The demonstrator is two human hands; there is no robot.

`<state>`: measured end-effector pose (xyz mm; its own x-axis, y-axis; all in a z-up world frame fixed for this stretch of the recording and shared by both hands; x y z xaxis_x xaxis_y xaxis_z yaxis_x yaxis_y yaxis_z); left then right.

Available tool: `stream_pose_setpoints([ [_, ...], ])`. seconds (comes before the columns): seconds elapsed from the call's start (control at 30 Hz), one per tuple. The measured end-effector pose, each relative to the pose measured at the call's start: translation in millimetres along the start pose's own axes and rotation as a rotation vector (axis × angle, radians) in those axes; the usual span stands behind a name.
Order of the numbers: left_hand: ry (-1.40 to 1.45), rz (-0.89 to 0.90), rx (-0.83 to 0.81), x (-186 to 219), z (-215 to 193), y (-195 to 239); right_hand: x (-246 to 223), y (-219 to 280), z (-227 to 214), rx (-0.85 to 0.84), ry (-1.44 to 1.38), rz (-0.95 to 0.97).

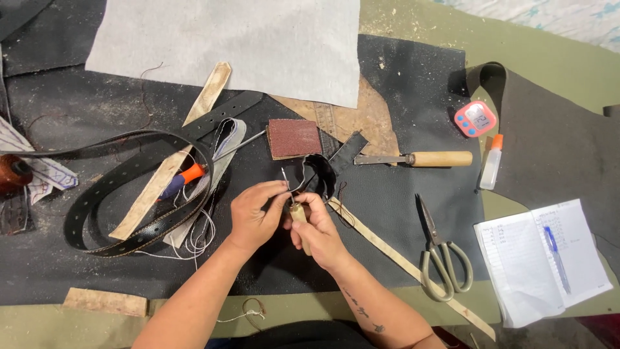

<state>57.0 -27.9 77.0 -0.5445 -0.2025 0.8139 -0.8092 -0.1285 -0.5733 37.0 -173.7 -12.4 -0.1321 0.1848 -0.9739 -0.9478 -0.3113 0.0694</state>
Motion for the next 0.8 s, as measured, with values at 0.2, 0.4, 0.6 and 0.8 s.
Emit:
stream_pose_setpoints([
  [0.2, 0.155, -0.128, -0.019, -8, 2, 1, 1, -1, 2, -0.017, 0.017, -0.056],
  [0.4, 0.240, -0.160, -0.039, -13, 4, -1, -1, -1, -4, 0.024, 0.092, -0.065],
  [0.6, 0.250, -0.296, 0.046, -23, -3, 1, -9, -1, 8, -0.028, 0.161, -0.050],
  [0.8, 0.290, -0.452, 0.157, -46, -21, 4, -32, 0, 29, -0.108, 0.247, -0.058],
])
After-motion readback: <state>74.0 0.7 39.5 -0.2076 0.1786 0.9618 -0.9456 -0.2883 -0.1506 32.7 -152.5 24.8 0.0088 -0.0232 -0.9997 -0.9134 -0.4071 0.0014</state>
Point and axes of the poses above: each hand's wrist, its own y-axis away from the middle knuckle, its own z-axis out of the palm, x = y × z, the point moved 10 cm from there along -y, towards the middle knuckle, and after that the axes turned 11 degrees about y, right-handed, at the moved point
